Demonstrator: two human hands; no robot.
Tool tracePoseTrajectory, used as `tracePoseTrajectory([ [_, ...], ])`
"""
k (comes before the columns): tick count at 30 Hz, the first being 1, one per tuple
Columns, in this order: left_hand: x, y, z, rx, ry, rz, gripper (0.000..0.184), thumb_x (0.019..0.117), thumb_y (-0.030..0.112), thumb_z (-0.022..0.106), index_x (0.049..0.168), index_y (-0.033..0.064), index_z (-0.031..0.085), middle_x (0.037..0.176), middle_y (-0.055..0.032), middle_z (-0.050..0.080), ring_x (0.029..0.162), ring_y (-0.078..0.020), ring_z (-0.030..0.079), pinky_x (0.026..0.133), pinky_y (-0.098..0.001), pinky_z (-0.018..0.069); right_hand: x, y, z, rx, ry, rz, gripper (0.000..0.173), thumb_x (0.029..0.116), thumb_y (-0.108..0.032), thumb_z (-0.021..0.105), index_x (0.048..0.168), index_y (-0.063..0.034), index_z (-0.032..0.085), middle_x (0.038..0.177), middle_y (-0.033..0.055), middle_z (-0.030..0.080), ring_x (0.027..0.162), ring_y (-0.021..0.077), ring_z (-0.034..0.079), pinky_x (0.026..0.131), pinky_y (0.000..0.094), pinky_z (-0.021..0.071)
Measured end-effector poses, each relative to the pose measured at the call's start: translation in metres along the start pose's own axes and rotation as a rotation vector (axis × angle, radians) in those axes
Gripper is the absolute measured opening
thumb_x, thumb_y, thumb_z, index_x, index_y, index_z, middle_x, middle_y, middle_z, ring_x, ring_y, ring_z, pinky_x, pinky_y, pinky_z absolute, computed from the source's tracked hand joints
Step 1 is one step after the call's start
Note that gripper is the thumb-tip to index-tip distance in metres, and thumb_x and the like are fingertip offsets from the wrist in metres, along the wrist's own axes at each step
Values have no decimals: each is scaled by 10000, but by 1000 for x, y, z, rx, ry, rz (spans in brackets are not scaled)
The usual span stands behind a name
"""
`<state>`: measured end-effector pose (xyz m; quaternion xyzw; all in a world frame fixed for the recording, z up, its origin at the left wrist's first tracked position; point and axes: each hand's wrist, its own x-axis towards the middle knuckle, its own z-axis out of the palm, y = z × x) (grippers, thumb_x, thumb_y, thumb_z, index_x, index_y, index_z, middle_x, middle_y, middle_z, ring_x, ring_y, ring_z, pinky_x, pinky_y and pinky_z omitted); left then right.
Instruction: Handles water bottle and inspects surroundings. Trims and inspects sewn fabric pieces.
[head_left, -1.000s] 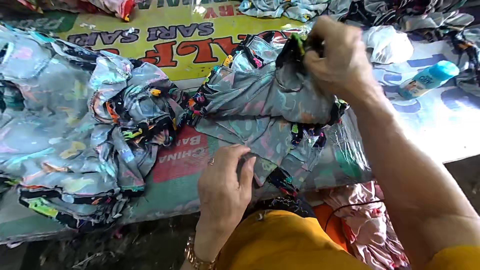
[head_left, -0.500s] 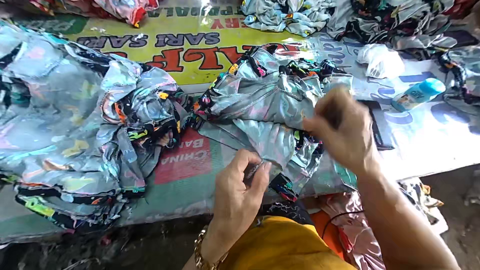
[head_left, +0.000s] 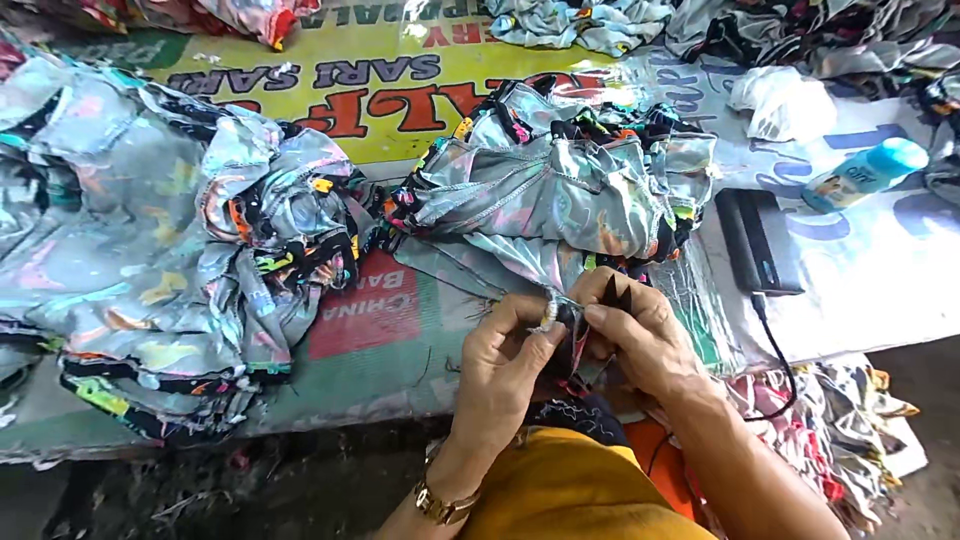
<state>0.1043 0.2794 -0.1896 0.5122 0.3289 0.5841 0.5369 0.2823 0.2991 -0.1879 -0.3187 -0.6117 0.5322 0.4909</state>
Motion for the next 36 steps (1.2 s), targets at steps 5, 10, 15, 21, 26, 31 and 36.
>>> tracePoseTrajectory([
  [5, -1, -2, 0, 87, -20, 16, 119, 996, 75, 629, 979, 59, 745, 967, 20, 722, 905, -45, 680, 843, -230, 583, -4, -1, 7, -403, 24, -64, 396, 902, -397, 778, 1088, -101, 591, 888, -41, 661, 797, -11, 636, 712, 176, 556],
  [10, -4, 2, 1, 267, -2, 170, 77, 986, 43, 628, 1016, 38, 699, 954, 18, 712, 880, -36, 679, 815, -212, 587, -6, -19, -23, -566, 149, -212, 36, 912, -81, 686, 947, -81, 681, 817, -57, 664, 712, -45, 604, 632, 112, 516],
  [15, -14, 4, 4, 587, -14, 463, 66, 1003, 134, 621, 962, 87, 642, 1162, -4, 655, 1140, -74, 623, 941, -222, 552, -27, -31, -29, -868, 244, -362, 136, 969, -127, 630, 1086, -63, 607, 904, 17, 651, 761, -10, 594, 671, 112, 497],
  [21, -23, 14, -51, 778, -292, 492, 62, 1026, 141, 558, 978, 110, 581, 1081, -13, 728, 1106, -130, 671, 992, -326, 524, -52, -6, -13, -1163, -29, -380, 93, 996, -95, 571, 1037, -79, 653, 961, 140, 695, 730, 245, 672, 527, 334, 500],
  [26, -32, 4, -60, 1098, -393, 369, 153, 1052, 236, 581, 1049, 118, 678, 1048, -23, 740, 1081, -132, 668, 1015, -352, 465, -54, -5, -8, -1231, -173, -216, 162, 1007, -126, 559, 1058, -94, 710, 1010, 114, 702, 731, 253, 680, 519, 359, 512],
  [31, -24, 4, -41, 1199, -350, 350, 206, 1028, 260, 615, 1171, 163, 727, 952, -15, 737, 918, -152, 669, 931, -404, 449, -36, -29, -12, -1043, -151, -218, 211, 1027, -195, 548, 1075, -106, 733, 983, 48, 688, 729, 113, 642, 559, 255, 491],
  [36, -25, -4, -34, 1261, -363, 505, 140, 1016, 137, 605, 1065, 140, 735, 913, -77, 686, 841, -218, 643, 851, -421, 472, -11, -24, 16, -466, -113, -166, 205, 1063, -143, 518, 1032, -39, 692, 898, -12, 636, 750, -9, 587, 651, 140, 516],
])
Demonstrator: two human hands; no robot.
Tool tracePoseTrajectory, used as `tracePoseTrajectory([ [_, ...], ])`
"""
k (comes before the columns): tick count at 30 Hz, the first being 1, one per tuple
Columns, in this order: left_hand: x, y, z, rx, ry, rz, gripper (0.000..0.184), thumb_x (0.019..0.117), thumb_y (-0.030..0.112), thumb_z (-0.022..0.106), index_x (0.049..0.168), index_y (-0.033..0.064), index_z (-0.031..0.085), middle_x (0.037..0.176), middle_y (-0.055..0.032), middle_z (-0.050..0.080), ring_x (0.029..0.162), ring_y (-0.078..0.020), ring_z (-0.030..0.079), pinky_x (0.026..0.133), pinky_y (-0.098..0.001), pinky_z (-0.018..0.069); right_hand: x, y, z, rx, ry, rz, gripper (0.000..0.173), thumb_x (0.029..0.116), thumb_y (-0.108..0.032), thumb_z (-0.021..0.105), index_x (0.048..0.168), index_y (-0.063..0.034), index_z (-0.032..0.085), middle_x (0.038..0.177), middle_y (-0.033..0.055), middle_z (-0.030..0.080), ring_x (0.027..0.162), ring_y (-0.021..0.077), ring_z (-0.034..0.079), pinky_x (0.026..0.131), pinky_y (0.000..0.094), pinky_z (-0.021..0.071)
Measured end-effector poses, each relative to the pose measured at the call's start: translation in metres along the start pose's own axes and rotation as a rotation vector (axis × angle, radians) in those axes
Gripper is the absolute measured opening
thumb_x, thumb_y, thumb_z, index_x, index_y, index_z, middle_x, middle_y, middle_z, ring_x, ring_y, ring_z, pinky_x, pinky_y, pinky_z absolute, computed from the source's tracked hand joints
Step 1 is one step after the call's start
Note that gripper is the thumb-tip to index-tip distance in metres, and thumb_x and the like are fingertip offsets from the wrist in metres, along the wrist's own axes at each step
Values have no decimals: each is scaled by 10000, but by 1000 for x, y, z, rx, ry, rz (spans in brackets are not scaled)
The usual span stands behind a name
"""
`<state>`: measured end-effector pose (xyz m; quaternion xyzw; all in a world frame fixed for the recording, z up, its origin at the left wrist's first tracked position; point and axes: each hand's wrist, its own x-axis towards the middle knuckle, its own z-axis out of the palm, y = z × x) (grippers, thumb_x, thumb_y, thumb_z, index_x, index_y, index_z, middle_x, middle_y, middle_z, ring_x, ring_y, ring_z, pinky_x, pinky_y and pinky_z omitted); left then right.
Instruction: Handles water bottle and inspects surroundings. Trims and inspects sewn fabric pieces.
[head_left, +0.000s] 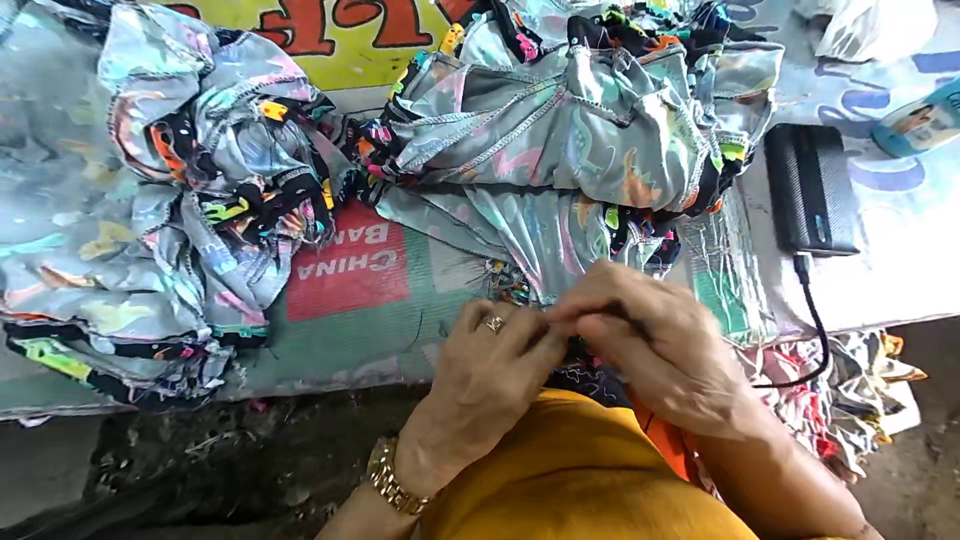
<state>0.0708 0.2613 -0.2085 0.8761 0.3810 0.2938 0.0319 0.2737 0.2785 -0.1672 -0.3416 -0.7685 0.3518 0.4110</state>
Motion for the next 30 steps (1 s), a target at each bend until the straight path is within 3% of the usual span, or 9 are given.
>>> tracePoseTrajectory([
  [5, -21, -4, 1, -14, 72, 96, 159, 1035, 117, 545, 1098, 108, 691, 949, -87, 711, 905, -236, 675, 844, -399, 513, -2, 22, 13, 44, -81, 137, 212, 1061, -152, 514, 1012, -51, 694, 839, -22, 634, 683, -11, 569, 610, 135, 496],
  [10, -31, -7, 0, -120, 104, 40, 113, 1037, 121, 553, 1094, 113, 650, 1014, -74, 712, 986, -210, 668, 912, -376, 499, -7, 25, 1, 57, -206, 118, 162, 1032, -129, 578, 1046, -43, 715, 947, -3, 667, 835, -2, 619, 733, 136, 529],
  [13, -31, -7, 0, -244, 141, -43, 99, 1037, 152, 554, 1052, 106, 641, 988, -63, 704, 984, -173, 667, 940, -343, 496, -8, 24, 0, -26, -252, 91, 133, 979, -151, 673, 1054, -52, 722, 950, 9, 656, 819, -3, 596, 717, 119, 510],
  [17, -25, -1, -3, -358, 202, -80, 89, 1038, 157, 553, 1032, 105, 625, 978, -46, 694, 968, -145, 660, 924, -305, 505, -12, 20, 8, -214, -195, 4, 133, 967, -176, 691, 1036, -63, 705, 938, 39, 660, 794, 45, 612, 686, 156, 514],
  [19, -20, 5, -3, -398, 228, -81, 84, 1040, 165, 556, 1038, 110, 619, 1000, -39, 671, 997, -133, 646, 934, -287, 506, -15, 22, 13, -254, -128, -34, 99, 971, -87, 627, 1009, -51, 711, 917, 56, 683, 807, 86, 648, 694, 202, 534],
  [22, -10, 11, -1, -433, 183, -203, 162, 1039, 253, 615, 1087, 98, 623, 1084, -34, 693, 1084, -101, 646, 962, -263, 518, -18, 24, 14, -194, -32, 10, 112, 975, -63, 597, 969, -31, 704, 856, 31, 681, 769, 33, 626, 696, 154, 521],
  [26, 0, 12, 3, -430, 109, -340, 240, 1001, 297, 673, 1109, 84, 655, 1052, -12, 731, 997, -60, 666, 901, -266, 514, -19, 24, 10, -33, -7, 132, 148, 1033, -167, 601, 976, -39, 651, 708, -26, 616, 583, -31, 563, 552, 109, 493],
  [28, 2, 12, 3, -401, 87, -348, 210, 1003, 286, 668, 1087, 94, 673, 1016, 2, 719, 959, -53, 649, 875, -255, 503, -19, 25, 8, 15, -21, 126, 141, 1029, -161, 611, 964, -45, 660, 760, -26, 634, 628, -28, 581, 576, 112, 506],
  [30, 3, 11, 2, -369, 61, -325, 153, 1013, 239, 641, 1030, 103, 709, 1004, -4, 720, 966, -77, 655, 854, -271, 505, -18, 27, 7, 15, -36, 77, 124, 1004, -129, 637, 946, -36, 694, 885, -2, 657, 786, 0, 612, 695, 132, 520],
])
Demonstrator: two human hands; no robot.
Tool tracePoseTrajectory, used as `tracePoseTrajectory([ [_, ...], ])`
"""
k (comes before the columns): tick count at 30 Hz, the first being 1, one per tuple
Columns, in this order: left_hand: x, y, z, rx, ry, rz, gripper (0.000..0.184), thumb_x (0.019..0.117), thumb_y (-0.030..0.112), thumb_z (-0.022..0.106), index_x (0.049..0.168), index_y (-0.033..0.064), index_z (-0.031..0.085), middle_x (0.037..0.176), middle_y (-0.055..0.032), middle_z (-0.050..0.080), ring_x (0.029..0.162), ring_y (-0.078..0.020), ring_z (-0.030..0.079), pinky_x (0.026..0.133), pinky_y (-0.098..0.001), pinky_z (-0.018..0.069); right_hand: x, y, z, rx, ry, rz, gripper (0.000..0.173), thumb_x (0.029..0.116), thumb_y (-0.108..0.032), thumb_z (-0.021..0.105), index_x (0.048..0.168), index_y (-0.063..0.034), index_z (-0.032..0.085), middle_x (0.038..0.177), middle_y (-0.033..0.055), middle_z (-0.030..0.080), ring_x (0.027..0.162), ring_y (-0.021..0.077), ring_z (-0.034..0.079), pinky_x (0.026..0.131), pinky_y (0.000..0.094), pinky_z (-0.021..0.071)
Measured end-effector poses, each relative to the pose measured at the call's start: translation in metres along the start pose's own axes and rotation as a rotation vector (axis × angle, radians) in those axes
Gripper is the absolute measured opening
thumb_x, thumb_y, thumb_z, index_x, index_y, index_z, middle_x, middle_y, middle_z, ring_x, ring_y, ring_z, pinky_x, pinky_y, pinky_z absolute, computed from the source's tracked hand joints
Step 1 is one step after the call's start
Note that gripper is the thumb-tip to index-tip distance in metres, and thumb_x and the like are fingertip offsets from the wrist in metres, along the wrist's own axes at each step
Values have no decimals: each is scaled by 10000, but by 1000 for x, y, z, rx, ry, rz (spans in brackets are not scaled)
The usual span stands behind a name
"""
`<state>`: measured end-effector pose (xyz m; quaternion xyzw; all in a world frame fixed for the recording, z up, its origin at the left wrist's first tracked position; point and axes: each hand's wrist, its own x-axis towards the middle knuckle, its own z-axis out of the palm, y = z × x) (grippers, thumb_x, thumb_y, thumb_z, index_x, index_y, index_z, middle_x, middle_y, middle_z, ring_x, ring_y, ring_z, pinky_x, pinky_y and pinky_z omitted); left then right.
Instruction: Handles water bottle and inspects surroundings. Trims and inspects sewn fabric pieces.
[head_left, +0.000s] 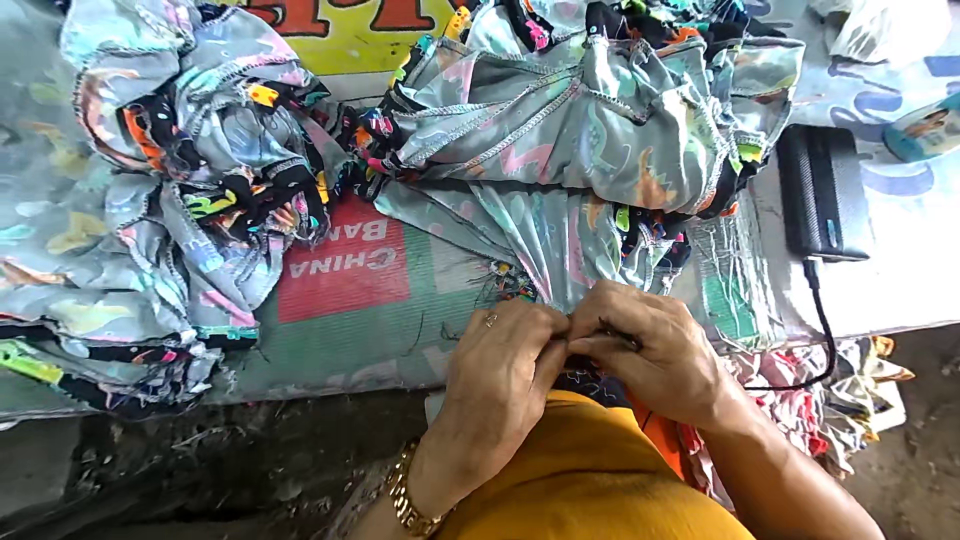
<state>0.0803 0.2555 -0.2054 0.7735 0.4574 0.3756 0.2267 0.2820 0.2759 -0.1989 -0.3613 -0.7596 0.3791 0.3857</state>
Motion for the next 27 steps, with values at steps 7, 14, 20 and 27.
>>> tracePoseTrajectory([
  [7, 3, -5, -10, -15, -12, 40, 166, 1054, 175, 556, 992, 98, 689, 931, 22, 720, 904, -43, 636, 874, -267, 460, -5, -18, -2, -410, -22, 25, 555, 1094, -539, 307, 1131, -80, 617, 866, 15, 621, 712, 86, 605, 555, 263, 466],
  [14, 6, -7, -14, -87, -11, -49, 199, 1070, 222, 540, 1029, 79, 672, 895, 26, 686, 820, -22, 606, 776, -204, 480, -11, -17, 3, -543, -15, 70, 361, 1070, -382, 481, 1164, -99, 685, 902, 29, 668, 714, 132, 639, 557, 290, 494],
  [20, -5, -5, -5, -6, 157, 73, 151, 1057, 234, 574, 1017, 112, 654, 1013, 5, 724, 1007, -67, 665, 932, -265, 512, -16, -17, 6, -572, 27, 1, 277, 1034, -325, 567, 1122, -87, 677, 863, 35, 693, 704, 134, 649, 567, 281, 500],
  [27, -24, -7, 5, 330, 313, 367, 91, 990, 222, 640, 1071, 182, 646, 1123, 22, 616, 1111, -113, 560, 1141, -422, 268, -27, -16, 5, -675, 144, -178, 191, 1041, -232, 592, 1123, -87, 686, 941, 84, 744, 791, 198, 677, 637, 320, 490],
])
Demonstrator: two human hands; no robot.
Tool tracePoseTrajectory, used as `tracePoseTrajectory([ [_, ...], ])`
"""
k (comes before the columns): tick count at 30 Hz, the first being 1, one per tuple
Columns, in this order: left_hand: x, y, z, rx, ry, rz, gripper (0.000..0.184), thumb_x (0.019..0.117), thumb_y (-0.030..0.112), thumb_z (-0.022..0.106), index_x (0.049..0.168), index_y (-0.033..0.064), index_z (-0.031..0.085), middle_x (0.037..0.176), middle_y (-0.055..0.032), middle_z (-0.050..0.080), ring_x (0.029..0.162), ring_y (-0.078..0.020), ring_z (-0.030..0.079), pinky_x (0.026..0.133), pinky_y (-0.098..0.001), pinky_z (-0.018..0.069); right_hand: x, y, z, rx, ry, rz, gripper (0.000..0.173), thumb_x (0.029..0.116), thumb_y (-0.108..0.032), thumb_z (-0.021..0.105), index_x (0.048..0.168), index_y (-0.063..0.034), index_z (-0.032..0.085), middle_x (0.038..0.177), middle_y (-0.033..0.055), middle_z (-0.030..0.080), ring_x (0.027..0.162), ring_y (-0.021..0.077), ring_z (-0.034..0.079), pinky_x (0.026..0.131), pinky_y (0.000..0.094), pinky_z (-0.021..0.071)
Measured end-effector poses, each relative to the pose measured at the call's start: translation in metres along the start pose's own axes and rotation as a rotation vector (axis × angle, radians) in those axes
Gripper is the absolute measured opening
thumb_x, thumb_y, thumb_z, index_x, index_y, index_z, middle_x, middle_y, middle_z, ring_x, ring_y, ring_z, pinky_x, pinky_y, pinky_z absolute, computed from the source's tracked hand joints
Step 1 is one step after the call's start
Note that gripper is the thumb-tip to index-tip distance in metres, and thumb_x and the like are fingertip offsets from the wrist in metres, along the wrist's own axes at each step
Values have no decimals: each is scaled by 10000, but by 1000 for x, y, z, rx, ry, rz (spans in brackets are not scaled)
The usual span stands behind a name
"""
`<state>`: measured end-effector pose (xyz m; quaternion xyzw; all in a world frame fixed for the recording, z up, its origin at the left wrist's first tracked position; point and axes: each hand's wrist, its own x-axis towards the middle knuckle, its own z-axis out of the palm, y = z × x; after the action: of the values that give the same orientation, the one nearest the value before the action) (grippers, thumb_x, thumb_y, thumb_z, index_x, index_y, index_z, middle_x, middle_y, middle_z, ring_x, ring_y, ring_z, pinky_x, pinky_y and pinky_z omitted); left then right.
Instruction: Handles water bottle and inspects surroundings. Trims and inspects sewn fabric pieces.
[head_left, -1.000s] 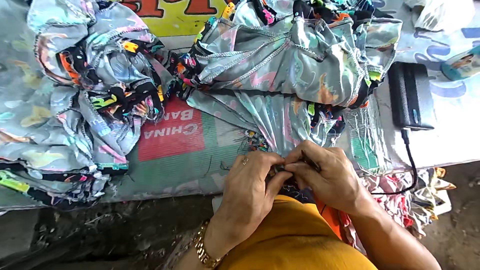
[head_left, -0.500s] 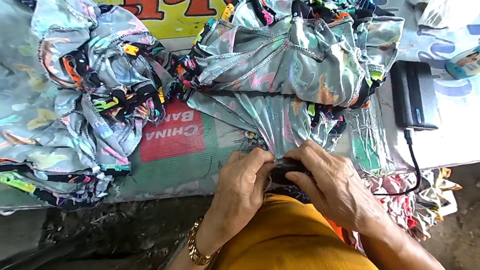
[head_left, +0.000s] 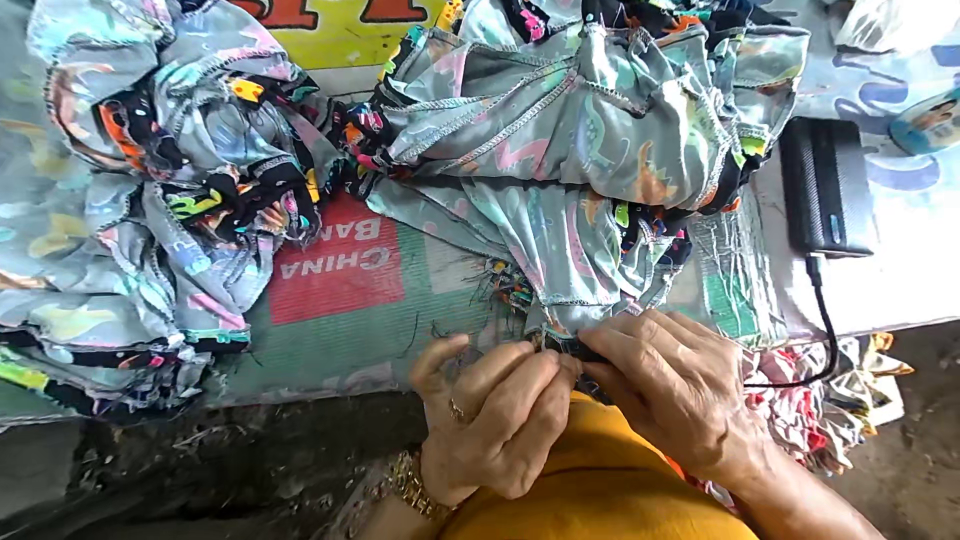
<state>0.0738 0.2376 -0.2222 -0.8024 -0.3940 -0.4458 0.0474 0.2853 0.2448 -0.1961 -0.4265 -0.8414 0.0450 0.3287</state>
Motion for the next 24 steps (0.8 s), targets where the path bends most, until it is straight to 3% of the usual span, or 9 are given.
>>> tracePoseTrajectory([
  [6, 3, 2, 1, 16, 14, 13, 71, 994, 224, 630, 1043, 175, 646, 1007, 8, 578, 1016, -119, 549, 1128, -419, 259, 3, -1, 2, -33, 46, -37, 170, 1037, -192, 586, 1126, -101, 699, 963, 72, 757, 757, 181, 653, 637, 314, 455],
  [14, 3, 2, 2, -24, 4, 32, 38, 994, 197, 631, 1020, 173, 644, 1003, 16, 599, 1026, -125, 551, 1133, -415, 261, 5, 1, 7, 40, 48, -41, 150, 1036, -172, 597, 1083, -89, 713, 919, 78, 756, 751, 174, 673, 632, 304, 475],
  [19, 0, 2, -11, -94, -30, -5, 53, 991, 228, 638, 1024, 191, 620, 1045, 27, 600, 1072, -116, 559, 1148, -405, 279, 5, -1, -7, 5, -109, 4, 194, 1053, -227, 575, 1101, -90, 704, 904, 79, 734, 739, 210, 676, 584, 341, 484],
  [21, 0, -5, -30, -183, -75, -81, 63, 1023, 255, 580, 1008, 194, 582, 1018, 41, 622, 1035, -92, 598, 1098, -363, 367, 4, 2, -26, 40, -212, 32, 227, 1055, -276, 568, 1120, -95, 688, 915, 79, 714, 739, 209, 671, 566, 343, 486],
  [24, 10, -19, -47, -372, -165, -278, 232, 1081, 320, 457, 974, 165, 593, 907, 47, 676, 891, -43, 649, 837, -234, 517, 5, 15, -42, 411, -205, 67, 241, 1038, -286, 612, 1150, -84, 681, 994, 44, 717, 851, 73, 668, 697, 206, 537],
])
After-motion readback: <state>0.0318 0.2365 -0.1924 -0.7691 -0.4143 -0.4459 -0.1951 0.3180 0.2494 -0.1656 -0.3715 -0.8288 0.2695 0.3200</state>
